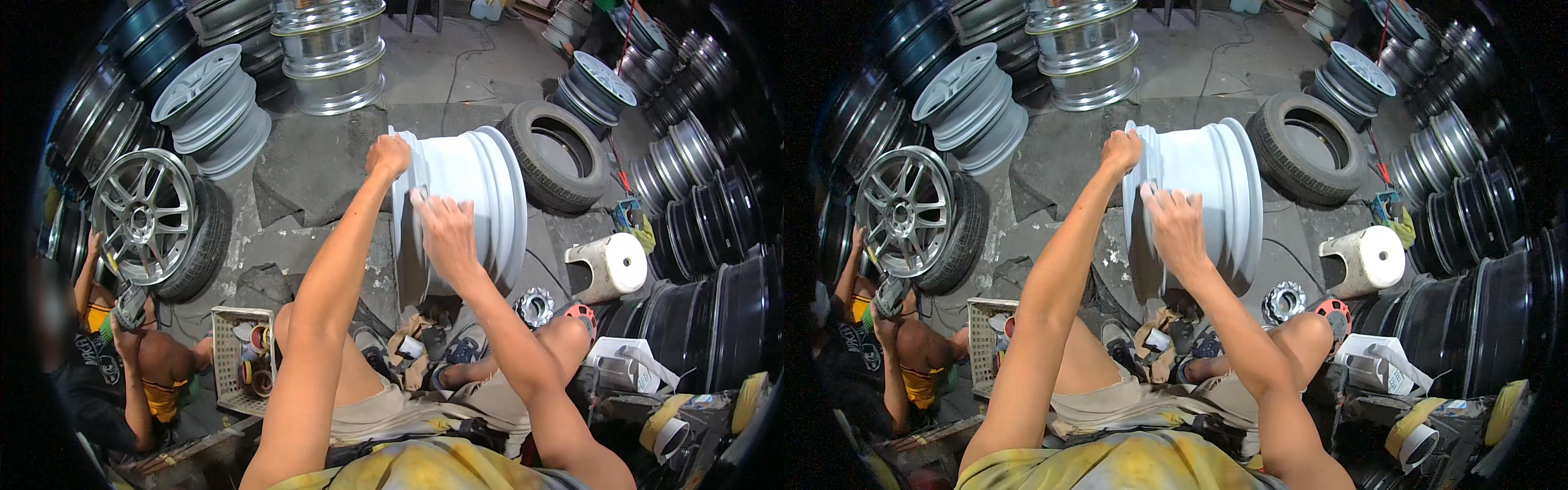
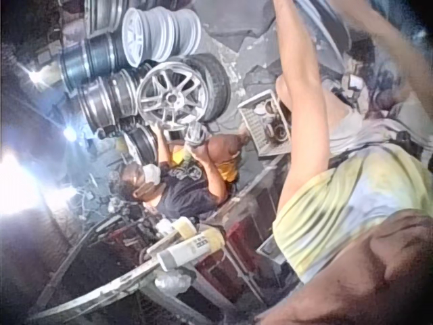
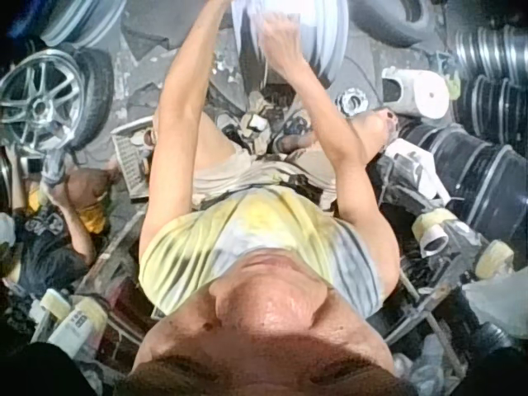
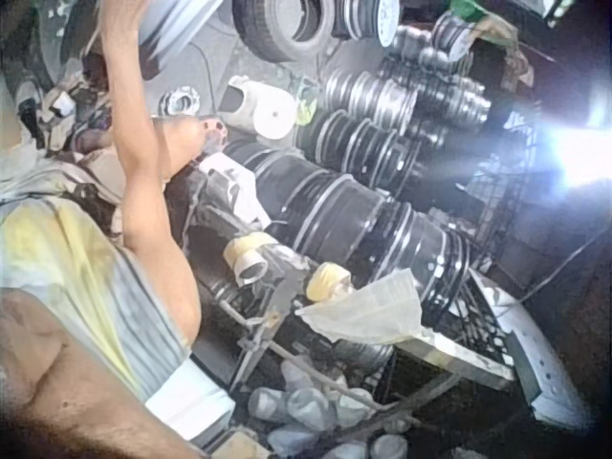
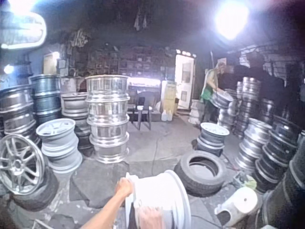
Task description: The person sits on the floor and uses a sanding block to smooth the surface of a white-painted wheel rim. They rotate the rim to access different areas and continue sanding the outer edge and face of the rim.
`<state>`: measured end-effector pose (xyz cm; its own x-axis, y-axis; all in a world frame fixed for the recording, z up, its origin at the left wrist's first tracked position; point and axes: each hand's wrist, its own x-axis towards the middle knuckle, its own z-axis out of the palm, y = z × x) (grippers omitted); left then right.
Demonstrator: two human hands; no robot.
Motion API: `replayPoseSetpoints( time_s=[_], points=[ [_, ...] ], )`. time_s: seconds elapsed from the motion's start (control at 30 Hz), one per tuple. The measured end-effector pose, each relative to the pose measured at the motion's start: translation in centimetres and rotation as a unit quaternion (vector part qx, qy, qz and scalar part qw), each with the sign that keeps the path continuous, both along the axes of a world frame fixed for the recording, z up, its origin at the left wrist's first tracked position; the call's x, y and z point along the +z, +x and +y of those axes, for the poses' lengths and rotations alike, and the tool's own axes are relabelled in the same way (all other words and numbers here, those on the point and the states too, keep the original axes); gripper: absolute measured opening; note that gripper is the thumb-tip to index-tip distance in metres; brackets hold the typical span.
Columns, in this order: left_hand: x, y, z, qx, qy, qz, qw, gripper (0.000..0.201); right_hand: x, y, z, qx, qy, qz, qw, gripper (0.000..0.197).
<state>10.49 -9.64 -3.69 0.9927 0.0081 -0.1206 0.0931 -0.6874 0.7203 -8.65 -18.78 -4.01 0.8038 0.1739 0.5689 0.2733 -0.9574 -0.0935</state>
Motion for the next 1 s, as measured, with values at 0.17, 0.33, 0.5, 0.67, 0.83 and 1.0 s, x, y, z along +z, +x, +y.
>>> replayPoseSetpoints(
  time_s=[0.17,0.33,0.5,0.67,0.83,1.0],
  points=[
    [-1.0,0.9,1.1,0.035,0.008,-0.033,0.999,0.050,-1.8,-3.0,0.7,0.014,0.007,0.007,1.000,0.048],
    [-0.7,0.1,-0.1,0.011,-0.030,0.005,0.999,0.057,-0.4,1.1,-0.2,-0.014,0.050,-0.007,0.999,0.046],
    [-1.5,1.0,0.8,0.040,-0.041,-0.024,0.998,0.062,-1.6,-5.0,0.8,0.024,0.062,0.033,0.997,0.033],
    [-1.7,0.6,0.5,0.046,-0.082,0.000,0.996,0.068,-2.1,-10.5,-1.2,-0.026,0.467,0.151,0.871,0.011],
    [-3.7,1.7,1.2,0.049,-0.168,0.029,0.984,0.072,-1.7,-9.1,-2.3,-0.018,0.706,0.104,0.700,0.019],
    [-3.6,1.6,1.3,0.040,-0.174,0.047,0.983,0.074,-1.5,-9.2,-2.9,0.015,0.747,0.167,0.644,0.014]
  ],
)
